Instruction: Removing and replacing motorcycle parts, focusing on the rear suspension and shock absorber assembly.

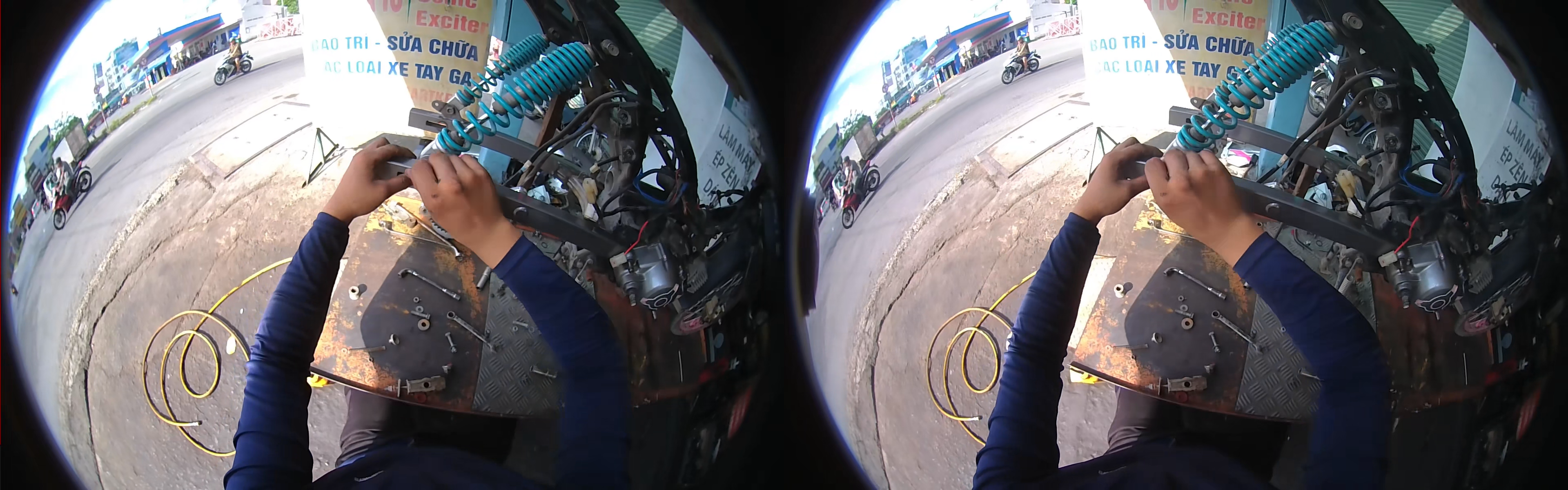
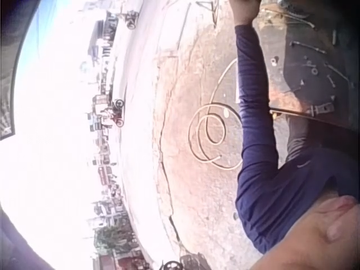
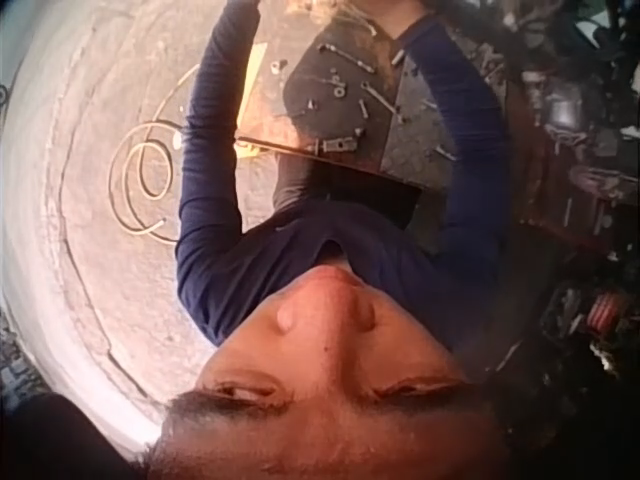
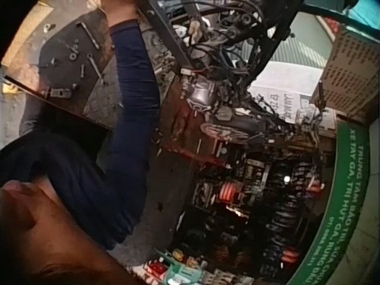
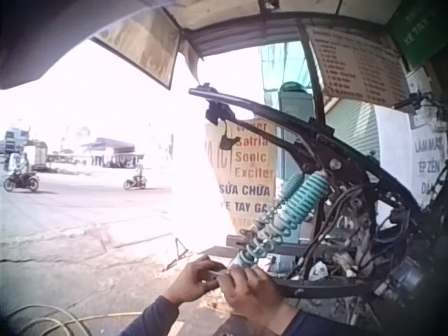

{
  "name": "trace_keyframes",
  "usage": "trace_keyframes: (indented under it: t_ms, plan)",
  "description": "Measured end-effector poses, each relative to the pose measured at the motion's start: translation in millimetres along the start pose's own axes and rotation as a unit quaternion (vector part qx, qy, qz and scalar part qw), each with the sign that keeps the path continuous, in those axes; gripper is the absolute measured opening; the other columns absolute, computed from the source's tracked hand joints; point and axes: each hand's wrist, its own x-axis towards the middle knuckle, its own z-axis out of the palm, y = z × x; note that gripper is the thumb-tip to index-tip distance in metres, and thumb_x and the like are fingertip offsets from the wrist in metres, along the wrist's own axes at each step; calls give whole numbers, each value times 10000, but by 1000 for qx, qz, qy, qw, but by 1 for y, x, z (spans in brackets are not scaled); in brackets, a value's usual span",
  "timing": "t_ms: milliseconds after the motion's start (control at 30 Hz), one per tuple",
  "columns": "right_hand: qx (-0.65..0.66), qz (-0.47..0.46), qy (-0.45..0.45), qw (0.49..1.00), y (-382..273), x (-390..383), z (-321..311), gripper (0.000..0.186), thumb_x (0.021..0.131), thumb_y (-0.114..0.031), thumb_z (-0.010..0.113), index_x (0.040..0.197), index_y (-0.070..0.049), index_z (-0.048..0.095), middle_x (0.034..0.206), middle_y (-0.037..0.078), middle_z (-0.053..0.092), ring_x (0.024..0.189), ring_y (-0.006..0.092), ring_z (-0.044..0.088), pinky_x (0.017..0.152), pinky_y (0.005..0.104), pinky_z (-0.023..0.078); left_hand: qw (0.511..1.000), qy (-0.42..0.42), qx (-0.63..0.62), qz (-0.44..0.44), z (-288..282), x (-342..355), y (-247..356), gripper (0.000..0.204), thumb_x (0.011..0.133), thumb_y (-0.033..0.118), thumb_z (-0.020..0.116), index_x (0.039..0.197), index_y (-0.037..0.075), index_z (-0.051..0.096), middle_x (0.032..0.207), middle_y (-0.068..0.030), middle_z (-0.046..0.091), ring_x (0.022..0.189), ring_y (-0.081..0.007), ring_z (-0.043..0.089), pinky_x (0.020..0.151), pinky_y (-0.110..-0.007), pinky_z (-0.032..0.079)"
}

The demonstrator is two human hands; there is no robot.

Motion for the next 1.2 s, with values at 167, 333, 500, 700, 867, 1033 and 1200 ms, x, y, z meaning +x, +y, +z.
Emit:
trace_keyframes:
  t_ms: [167, 333, 500, 700, 867, 1033, 1200]
  plan:
    - [-257, 31, -168, 951, -36, 23, -10, 117, 819, -172, 566, 884, -95, 626, 818, 64, 530, 835, 228, 515, 655, 390, 388, 994, 59, -91, 9, 9, -1, -26, 297, 714, 49, 682, 999, -24, 642, 921, -109, 583, 845, -228, 596, 775, -317, 472]
    - [-322, 215, -319, 865, -51, 45, 9, 182, 838, -177, 566, 931, -74, 684, 781, 49, 586, 705, 243, 540, 544, 404, 359, 990, 67, -122, -22, 10, 0, -23, 275, 745, 10, 650, 1017, -33, 630, 945, -86, 586, 889, -175, 590, 808, -271, 459]
    - [-302, 159, -383, 858, -47, 55, -7, 223, 852, -175, 575, 981, -54, 711, 813, 85, 638, 690, 290, 579, 513, 435, 366, 994, 68, -90, -16, 14, 2, -18, 281, 770, 1, 635, 1046, -50, 624, 1009, -93, 589, 955, -190, 598, 846, -281, 462]
    - [-55, 404, -322, 854, -34, 48, 6, 182, 858, -196, 577, 866, -158, 755, 824, -19, 699, 785, 196, 699, 498, 416, 463, 962, 61, -237, -120, 9, 6, -8, 188, 851, -19, 599, 1031, -49, 645, 909, -94, 683, 784, -141, 645, 719, -267, 533]
    - [-252, 332, -338, 844, -51, 49, 3, 193, 842, -194, 578, 908, -104, 735, 880, 84, 700, 807, 269, 668, 583, 454, 433, 957, 104, -237, -130, 14, -4, -15, 228, 845, -34, 594, 1069, -46, 635, 928, -105, 681, 796, -151, 651, 729, -274, 541]
    - [-110, 348, -311, 878, -36, 46, 10, 203, 834, -181, 577, 936, -96, 731, 905, 114, 700, 813, 312, 658, 613, 465, 425, 932, 111, -318, -136, 15, 0, -16, 282, 802, -44, 600, 1081, -22, 632, 945, -107, 671, 816, -153, 653, 745, -269, 546]
    - [-314, 306, -349, 828, -57, 57, 9, 177, 827, -167, 587, 923, -125, 730, 831, 66, 669, 744, 275, 605, 565, 443, 356, 943, 137, -269, -141, 18, 1, -20, 292, 796, -46, 597, 1085, -20, 630, 940, -80, 660, 812, -133, 629, 716, -252, 516]
